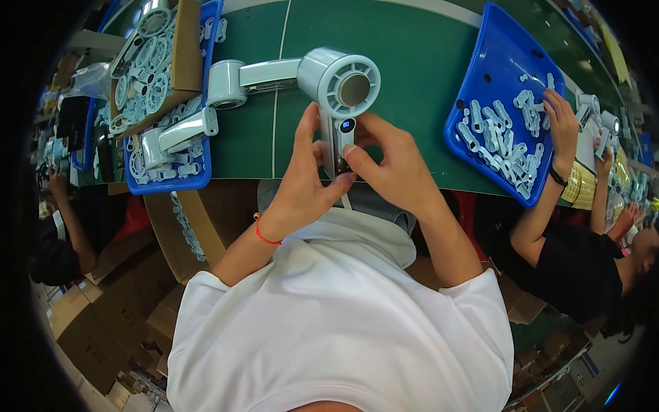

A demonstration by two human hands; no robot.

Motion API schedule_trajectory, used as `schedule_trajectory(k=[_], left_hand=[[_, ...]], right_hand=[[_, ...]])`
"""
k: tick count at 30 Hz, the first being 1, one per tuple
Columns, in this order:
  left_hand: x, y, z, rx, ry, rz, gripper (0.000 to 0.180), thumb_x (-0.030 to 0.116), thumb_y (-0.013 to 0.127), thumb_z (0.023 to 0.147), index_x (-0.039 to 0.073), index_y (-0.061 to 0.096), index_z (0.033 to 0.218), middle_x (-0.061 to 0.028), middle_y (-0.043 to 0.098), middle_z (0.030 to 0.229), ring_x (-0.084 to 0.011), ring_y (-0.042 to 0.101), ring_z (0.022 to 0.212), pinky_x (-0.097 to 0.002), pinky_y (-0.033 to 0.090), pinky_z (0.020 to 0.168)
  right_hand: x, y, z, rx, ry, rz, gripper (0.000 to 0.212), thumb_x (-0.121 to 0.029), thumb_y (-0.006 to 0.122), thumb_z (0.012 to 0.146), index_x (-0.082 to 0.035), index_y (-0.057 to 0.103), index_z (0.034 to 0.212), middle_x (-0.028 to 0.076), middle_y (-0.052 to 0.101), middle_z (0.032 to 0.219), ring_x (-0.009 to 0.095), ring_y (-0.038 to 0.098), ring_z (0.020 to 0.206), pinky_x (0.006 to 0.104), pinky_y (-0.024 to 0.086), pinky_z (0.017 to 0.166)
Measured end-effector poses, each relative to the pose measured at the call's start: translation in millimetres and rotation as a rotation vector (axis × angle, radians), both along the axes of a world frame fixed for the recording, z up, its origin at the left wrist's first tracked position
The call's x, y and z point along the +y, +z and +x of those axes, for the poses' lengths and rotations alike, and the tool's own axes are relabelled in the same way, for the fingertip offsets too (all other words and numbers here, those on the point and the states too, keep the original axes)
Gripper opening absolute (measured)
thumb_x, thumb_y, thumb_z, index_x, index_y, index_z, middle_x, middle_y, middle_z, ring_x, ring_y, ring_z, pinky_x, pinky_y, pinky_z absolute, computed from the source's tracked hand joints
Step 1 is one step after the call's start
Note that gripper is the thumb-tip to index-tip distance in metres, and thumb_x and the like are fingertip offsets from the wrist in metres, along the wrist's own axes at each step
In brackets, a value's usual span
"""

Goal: Assembling plastic components of small appliances at a factory workstation.

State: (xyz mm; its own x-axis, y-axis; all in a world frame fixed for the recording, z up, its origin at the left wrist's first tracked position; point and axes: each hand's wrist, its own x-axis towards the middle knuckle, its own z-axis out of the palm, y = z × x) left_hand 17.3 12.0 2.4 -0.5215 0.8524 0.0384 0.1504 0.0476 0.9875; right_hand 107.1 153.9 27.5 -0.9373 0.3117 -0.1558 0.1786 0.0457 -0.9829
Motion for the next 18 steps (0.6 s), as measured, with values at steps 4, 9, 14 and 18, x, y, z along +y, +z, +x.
schedule_trajectory(k=[4, 9, 14, 18], left_hand=[[0.3, 7.0, -3.6, 0.095, -0.018, -0.024, 0.094, -0.003, 0.065, 0.070, 0.001, 0.006, 0.143, -0.0236, 0.029, 0.135, -0.0407, 0.045, 0.116, -0.0420, 0.046, 0.088], [2.4, 13.7, -2.0, 0.122, 0.003, -0.097, 0.093, -0.004, 0.065, 0.069, 0.002, 0.007, 0.142, -0.0242, 0.030, 0.134, -0.0447, 0.047, 0.110, -0.0435, 0.048, 0.083], [1.5, 14.2, -0.4, 0.155, 0.022, -0.076, 0.094, -0.005, 0.065, 0.068, 0.002, 0.007, 0.142, -0.0241, 0.030, 0.134, -0.0444, 0.048, 0.109, -0.0429, 0.048, 0.083], [-0.6, 11.4, 0.0, 0.156, 0.027, -0.039, 0.093, -0.005, 0.065, 0.068, 0.003, 0.009, 0.142, -0.0237, 0.031, 0.134, -0.0431, 0.047, 0.112, -0.0420, 0.048, 0.085]], right_hand=[[4.1, 12.2, -8.1, -0.040, -0.021, 0.035, 0.050, 0.001, 0.060, 0.077, 0.006, 0.045, 0.125, 0.014, 0.061, 0.104, 0.020, 0.062, 0.093, 0.0324, 0.048, 0.083], [-7.4, 22.2, -13.7, -0.122, -0.107, 0.086, 0.048, 0.003, 0.054, 0.076, 0.006, 0.045, 0.123, 0.013, 0.061, 0.103, 0.020, 0.063, 0.092, 0.0309, 0.049, 0.079], [-1.3, 13.2, -12.6, -0.257, -0.132, 0.452, 0.048, 0.004, 0.048, 0.075, 0.006, 0.046, 0.123, 0.012, 0.062, 0.099, 0.017, 0.063, 0.086, 0.0282, 0.048, 0.073], [6.7, 12.9, -4.7, -0.059, -0.006, 0.120, 0.048, 0.004, 0.048, 0.075, 0.006, 0.045, 0.123, 0.012, 0.062, 0.098, 0.016, 0.061, 0.087, 0.0283, 0.046, 0.074]])
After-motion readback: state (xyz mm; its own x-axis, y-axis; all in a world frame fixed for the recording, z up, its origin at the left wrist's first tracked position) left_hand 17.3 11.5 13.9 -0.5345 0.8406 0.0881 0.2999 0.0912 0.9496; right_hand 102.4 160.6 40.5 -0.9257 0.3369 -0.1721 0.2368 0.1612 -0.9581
